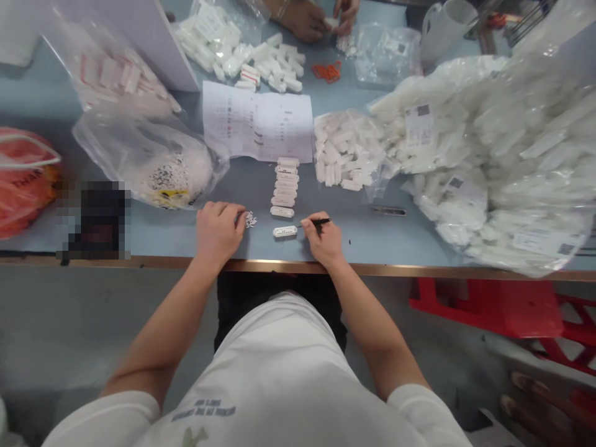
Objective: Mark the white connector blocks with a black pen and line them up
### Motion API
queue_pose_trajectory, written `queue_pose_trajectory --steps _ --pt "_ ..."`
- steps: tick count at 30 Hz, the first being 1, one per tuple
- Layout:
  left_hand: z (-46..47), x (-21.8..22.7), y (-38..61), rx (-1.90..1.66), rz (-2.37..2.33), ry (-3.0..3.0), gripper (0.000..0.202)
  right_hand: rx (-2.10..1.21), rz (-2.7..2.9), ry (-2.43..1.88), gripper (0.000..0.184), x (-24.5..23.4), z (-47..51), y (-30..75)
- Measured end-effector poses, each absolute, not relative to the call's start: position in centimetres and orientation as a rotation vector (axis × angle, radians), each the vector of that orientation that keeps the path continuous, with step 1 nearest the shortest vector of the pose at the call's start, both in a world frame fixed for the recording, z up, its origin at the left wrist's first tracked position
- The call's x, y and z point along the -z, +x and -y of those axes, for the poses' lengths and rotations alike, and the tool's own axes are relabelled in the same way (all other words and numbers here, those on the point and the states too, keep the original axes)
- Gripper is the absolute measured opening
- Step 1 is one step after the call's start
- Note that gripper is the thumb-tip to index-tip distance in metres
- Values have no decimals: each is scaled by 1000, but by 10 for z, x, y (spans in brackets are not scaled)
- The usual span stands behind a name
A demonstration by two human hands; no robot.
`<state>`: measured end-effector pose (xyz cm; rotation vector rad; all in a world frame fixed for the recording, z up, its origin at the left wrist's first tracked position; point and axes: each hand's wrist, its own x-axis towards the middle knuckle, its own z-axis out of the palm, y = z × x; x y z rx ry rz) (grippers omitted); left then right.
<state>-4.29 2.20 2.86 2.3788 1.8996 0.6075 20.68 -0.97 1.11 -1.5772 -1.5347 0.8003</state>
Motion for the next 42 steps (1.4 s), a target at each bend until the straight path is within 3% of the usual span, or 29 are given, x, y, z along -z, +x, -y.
queue_pose_trajectory --steps 9,18,24,31,42 --pt "-27 -27 -37 -345 -1878 2456 31 -808 1549 -1584 35 -14 9 207" --pt "-32 -24 -41 -491 -1886 2360 26 -786 1544 -1490 34 -13 10 207" --pt "-26 -34 -32 -554 -1809 2230 22 -662 1713 -1379 19 -13 9 207" --pt "-8 -42 0 -556 -1433 2350 20 -566 2025 -1423 35 -6 8 205" --pt "-9 -18 23 -585 -1387 2490 24 -607 2137 -1480 28 -11 7 205"
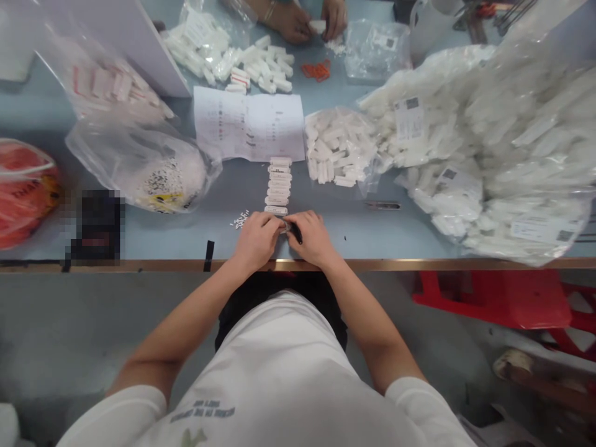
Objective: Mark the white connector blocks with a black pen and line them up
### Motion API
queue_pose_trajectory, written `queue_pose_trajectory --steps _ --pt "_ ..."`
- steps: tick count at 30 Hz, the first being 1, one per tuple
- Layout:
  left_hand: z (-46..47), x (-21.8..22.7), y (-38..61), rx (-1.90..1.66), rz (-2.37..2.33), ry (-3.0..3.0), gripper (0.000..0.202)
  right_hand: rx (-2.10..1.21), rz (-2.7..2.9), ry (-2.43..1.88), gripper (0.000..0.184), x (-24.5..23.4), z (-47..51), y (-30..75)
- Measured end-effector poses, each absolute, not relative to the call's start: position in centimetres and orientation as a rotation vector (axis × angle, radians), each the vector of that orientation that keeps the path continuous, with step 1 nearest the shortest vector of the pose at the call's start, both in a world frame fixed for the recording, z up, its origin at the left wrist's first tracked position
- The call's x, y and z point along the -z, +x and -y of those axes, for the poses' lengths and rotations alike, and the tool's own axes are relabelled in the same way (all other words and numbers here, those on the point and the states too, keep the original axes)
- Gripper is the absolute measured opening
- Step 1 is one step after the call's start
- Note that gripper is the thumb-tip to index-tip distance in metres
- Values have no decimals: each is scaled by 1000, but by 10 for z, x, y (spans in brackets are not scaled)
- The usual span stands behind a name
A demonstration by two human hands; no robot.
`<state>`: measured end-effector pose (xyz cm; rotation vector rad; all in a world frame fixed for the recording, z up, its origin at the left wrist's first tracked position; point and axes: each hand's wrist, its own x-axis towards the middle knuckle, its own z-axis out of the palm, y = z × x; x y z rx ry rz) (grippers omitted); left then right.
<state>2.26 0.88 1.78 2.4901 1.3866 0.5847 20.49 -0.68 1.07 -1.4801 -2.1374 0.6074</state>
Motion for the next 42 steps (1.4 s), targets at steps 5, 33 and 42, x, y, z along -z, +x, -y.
queue_pose_trajectory --steps 5,33,42 --pt "-8 -17 24 -554 -1395 2537 26 -621 2147 -1480 27 -11 6 205" --pt "-4 -24 19 -567 -1385 2586 24 -632 2133 -1481 31 -11 6 205" --pt "-1 -27 13 -517 -1317 2791 23 -689 2079 -1442 40 -11 6 206"
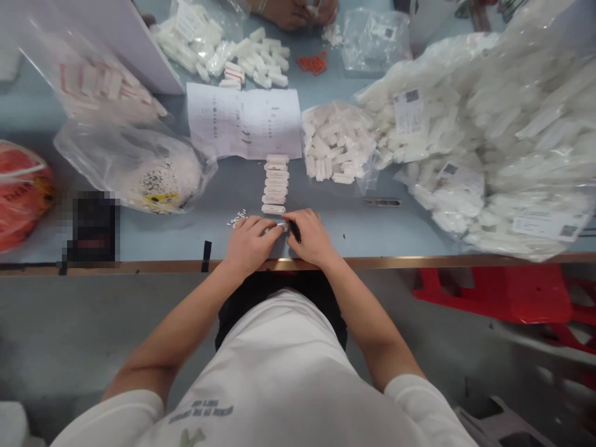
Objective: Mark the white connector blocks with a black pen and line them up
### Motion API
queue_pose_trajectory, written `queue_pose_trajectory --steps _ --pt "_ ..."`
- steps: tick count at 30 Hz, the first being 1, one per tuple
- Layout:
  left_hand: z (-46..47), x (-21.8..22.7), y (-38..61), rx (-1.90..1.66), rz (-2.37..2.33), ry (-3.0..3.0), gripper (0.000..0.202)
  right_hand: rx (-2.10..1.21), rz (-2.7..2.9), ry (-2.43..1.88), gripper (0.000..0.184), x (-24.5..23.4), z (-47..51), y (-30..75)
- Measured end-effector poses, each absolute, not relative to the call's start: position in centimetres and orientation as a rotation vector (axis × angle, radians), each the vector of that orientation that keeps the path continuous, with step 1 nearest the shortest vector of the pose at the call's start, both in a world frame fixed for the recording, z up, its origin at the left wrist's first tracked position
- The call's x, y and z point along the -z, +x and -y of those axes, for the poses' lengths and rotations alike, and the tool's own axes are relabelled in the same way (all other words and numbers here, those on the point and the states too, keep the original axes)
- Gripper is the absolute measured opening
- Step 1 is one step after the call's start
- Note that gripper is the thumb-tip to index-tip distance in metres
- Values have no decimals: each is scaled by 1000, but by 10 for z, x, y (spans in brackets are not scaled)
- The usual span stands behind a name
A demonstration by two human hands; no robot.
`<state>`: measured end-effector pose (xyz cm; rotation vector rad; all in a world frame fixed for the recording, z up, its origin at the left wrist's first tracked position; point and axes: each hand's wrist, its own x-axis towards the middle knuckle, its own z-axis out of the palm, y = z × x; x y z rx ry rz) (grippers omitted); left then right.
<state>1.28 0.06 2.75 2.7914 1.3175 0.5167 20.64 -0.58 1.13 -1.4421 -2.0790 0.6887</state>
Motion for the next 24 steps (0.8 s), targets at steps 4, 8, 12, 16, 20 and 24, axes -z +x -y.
queue_pose_trajectory --steps 4,8,12,16,20,24 --pt "1 -29 10 -444 -1230 2798 26 -750 1959 -1441 40 -14 6 208" --pt "2 -23 9 -434 -1252 2776 27 -833 1787 -1425 39 -17 8 211" --pt "3 -15 9 -552 -1376 2672 24 -900 1658 -1429 40 -15 10 215" --pt "7 -11 9 -627 -1481 2648 32 -923 1578 -1396 39 -13 10 216" --pt "8 -10 9 -624 -1523 2649 33 -952 1525 -1395 36 -13 10 217" --pt "7 -9 10 -583 -1522 2610 30 -943 1598 -1430 32 -15 10 216"
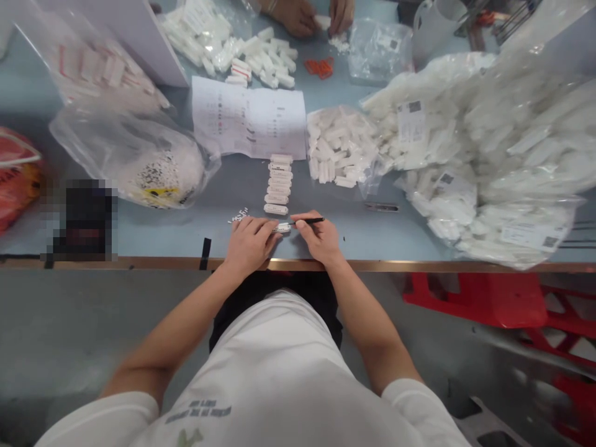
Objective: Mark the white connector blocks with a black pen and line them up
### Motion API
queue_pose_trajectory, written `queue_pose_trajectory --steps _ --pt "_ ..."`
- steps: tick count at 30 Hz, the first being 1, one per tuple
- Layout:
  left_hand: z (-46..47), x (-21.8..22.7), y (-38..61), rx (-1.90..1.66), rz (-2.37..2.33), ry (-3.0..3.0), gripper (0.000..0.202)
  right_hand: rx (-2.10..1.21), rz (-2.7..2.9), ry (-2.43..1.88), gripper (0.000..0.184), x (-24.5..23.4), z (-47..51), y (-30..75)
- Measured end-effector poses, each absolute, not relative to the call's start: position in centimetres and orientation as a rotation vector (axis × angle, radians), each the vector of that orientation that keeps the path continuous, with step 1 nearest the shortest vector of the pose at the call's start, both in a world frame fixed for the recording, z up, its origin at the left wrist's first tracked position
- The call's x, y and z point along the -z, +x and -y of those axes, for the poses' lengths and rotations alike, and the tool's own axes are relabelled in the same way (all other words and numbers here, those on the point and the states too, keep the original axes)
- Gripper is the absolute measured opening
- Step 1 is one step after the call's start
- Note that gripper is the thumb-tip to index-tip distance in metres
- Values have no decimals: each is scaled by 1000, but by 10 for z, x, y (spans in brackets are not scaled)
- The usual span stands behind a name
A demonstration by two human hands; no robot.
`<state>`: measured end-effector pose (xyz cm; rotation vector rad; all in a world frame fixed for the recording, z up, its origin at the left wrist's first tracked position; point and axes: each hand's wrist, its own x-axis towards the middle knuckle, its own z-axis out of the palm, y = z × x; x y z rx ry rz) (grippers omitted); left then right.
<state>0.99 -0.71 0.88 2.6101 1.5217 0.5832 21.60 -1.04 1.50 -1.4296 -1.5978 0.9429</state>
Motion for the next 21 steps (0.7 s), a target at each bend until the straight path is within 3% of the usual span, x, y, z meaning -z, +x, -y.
queue_pose_trajectory --steps 5,21 --pt "7 -8 9 -576 -1509 2574 30 -867 1654 -1510 25 -18 11 212" --pt "7 -7 8 -576 -1487 2498 28 -791 1811 -1601 29 -16 9 209"
